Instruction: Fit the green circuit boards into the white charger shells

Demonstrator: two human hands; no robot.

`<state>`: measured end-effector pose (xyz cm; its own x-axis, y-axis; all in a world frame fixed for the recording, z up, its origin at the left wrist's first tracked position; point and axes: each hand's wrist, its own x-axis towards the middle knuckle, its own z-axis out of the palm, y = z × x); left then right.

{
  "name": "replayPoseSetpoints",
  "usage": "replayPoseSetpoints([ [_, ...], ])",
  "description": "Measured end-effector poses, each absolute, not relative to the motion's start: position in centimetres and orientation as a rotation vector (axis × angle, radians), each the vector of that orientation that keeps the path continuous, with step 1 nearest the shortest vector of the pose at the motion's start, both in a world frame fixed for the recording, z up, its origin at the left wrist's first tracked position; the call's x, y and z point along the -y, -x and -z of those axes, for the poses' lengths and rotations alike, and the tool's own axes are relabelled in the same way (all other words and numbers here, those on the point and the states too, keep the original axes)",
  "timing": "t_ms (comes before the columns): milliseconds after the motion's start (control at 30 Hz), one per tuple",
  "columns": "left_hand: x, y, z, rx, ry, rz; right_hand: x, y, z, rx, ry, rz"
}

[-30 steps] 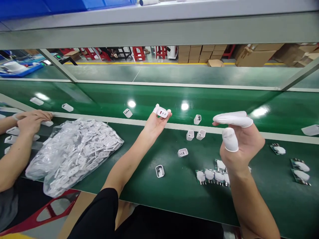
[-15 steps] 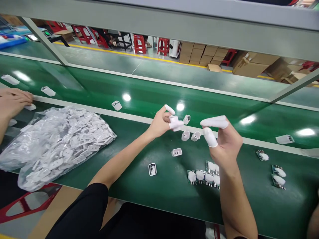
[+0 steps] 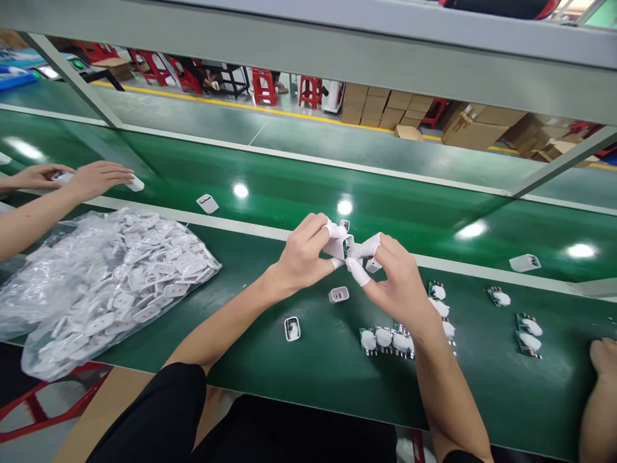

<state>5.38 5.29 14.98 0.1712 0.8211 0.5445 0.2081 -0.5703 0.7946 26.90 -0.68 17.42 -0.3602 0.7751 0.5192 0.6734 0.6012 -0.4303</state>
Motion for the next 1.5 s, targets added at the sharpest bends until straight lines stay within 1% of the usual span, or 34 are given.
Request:
replayPoseSetpoints([
  [167, -5.7, -5.6, -13.9, -0.974, -2.117, -1.394, 0.1, -26.6, -16.5, 2.205, 1.306, -0.143],
  [267, -6.0, -5.8, -13.4, -0.965, -1.991, -1.345, -0.2, -26.5, -16.1, 2.204, 1.353, -0.114],
  [367, -6.5, -5.8, -13.1, -0.949, -1.814, -1.326, -0.4, -26.7, -16.4, 2.13, 1.415, -0.211],
  [467, -6.8, -5.8, -12.8, -0.919, -1.784, -1.247, -0.2, -27.2, -17.2, 2.033, 1.449, -0.316],
  [633, -6.1, -6.7, -12.2, -0.795, -1.743, -1.156, 0.0, -28.5, -17.7, 2.049, 1.294, -0.363],
  [767, -5.5, -7.9, -11.6, -0.722, -1.83, -1.182, -0.6, -30.1, -17.8, 2.051, 1.18, -0.464],
  [900, -5.2, -8.4, -11.1, -0.683, -1.779, -1.181, -1.1, -31.1, -17.9, 2.098, 1.095, -0.554],
  [1133, -5.4, -8.5, -10.1, -0.629, -1.793, -1.159, -1.6, -31.8, -17.2, 1.985, 1.008, -0.66],
  [1300, -5.5, -7.2, -12.2, -0.626, -1.735, -1.174, -0.6, -32.0, -17.8, 1.685, 0.781, -0.576],
  [1500, -4.9, -4.6, -16.3, -0.692, -1.178, -1.153, 1.1, -29.2, -18.0, 1.696, 0.659, -0.385],
])
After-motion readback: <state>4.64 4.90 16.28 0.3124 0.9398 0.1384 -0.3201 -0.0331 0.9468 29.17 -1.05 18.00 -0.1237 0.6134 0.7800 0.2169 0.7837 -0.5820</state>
